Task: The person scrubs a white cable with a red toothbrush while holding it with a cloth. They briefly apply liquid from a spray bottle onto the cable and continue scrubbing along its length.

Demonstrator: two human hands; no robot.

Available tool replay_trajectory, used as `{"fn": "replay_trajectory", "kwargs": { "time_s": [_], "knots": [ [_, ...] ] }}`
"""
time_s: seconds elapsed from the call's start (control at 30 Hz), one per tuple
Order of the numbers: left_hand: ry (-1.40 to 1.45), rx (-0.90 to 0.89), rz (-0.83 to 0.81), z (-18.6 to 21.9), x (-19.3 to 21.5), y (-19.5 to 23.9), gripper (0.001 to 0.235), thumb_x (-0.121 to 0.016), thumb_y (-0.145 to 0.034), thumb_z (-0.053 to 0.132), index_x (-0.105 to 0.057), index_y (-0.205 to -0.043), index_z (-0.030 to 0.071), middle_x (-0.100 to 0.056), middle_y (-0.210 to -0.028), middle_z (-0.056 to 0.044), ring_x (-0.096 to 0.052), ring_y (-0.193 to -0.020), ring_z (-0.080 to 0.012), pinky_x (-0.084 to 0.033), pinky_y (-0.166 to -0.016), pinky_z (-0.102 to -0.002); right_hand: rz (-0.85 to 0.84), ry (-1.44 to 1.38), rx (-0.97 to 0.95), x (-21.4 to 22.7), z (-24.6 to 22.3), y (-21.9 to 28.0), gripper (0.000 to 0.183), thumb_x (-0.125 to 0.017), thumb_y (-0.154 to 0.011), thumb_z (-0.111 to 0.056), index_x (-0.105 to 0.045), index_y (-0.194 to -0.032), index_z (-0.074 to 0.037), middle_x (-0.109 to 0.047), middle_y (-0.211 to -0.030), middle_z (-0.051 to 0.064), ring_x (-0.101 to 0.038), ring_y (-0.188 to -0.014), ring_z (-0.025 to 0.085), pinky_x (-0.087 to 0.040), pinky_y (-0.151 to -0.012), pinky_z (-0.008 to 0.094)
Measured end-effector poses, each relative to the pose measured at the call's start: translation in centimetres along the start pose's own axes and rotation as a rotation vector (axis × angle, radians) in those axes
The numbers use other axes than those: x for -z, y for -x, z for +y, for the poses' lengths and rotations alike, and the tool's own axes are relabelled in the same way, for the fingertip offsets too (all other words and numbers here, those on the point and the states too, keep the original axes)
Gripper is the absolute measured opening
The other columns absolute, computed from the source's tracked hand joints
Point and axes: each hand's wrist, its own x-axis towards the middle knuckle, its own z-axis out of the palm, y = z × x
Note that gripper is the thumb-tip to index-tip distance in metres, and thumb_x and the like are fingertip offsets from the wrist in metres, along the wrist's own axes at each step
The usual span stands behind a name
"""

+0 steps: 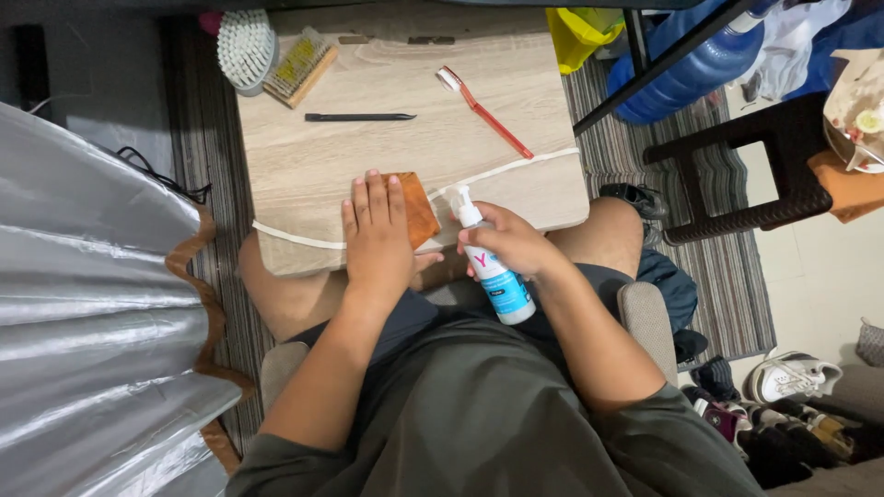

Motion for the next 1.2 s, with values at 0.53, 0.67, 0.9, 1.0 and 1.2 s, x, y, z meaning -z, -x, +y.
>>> {"fn": "replay_trajectory", "kwargs": {
  "time_s": [0.53,0.67,0.9,1.0,1.2],
  "knots": [
    [0.026,-0.009,0.007,0.1,0.2,0.0,0.139,-0.091,-0.056,0.056,-0.019,-0.158,-0.004,-0.013,-0.163,-0.032,-0.008,-0.152,-0.0501,-0.007,-0.121,-0.066,0.093,0.068,-0.008,0.1,-1.8,1.0,0.045,-0.063,-0.090,-0.009,-0.054,-0.130,0.009,-0.070,-0.085,0.025,-0.074,-0.056,0.028,-0.064,-0.047,0.040],
    [0.016,-0.011,0.004,0.0,0.2,-0.1,0.139,-0.091,-0.056,0.058,-0.019,-0.158,-0.004,-0.013,-0.163,-0.032,-0.008,-0.152,-0.0503,-0.007,-0.121,-0.067,0.105,0.043,-0.013,-0.1,-2.3,1.1,0.045,-0.063,-0.089,-0.007,-0.054,-0.130,0.010,-0.069,-0.083,0.026,-0.073,-0.056,0.030,-0.064,-0.048,0.041],
    [0.034,-0.013,0.011,0.0,0.0,0.0,0.140,-0.092,-0.055,0.057,-0.019,-0.159,-0.003,-0.013,-0.163,-0.032,-0.008,-0.152,-0.0505,-0.007,-0.122,-0.067,0.127,0.014,-0.004,1.6,-0.4,0.4,0.044,-0.063,-0.090,-0.007,-0.053,-0.129,0.011,-0.069,-0.081,0.027,-0.073,-0.055,0.031,-0.064,-0.048,0.044],
    [0.007,-0.024,0.033,0.0,0.0,0.0,0.140,-0.091,-0.054,0.058,-0.020,-0.158,-0.003,-0.015,-0.163,-0.032,-0.011,-0.152,-0.0506,-0.011,-0.121,-0.068,0.109,0.042,-0.014,2.1,0.6,0.0,0.042,-0.064,-0.091,-0.007,-0.055,-0.128,0.011,-0.068,-0.081,0.024,-0.074,-0.056,0.030,-0.064,-0.048,0.042],
    [-0.009,-0.026,0.056,0.0,0.0,0.1,0.141,-0.092,-0.052,0.059,-0.022,-0.158,-0.002,-0.017,-0.163,-0.031,-0.013,-0.151,-0.0501,-0.012,-0.121,-0.067,0.137,-0.007,0.057,2.5,0.4,0.2,0.049,-0.068,-0.090,-0.010,-0.052,-0.133,0.007,-0.067,-0.082,0.024,-0.074,-0.060,0.032,-0.065,-0.052,0.044]
  ]
}}
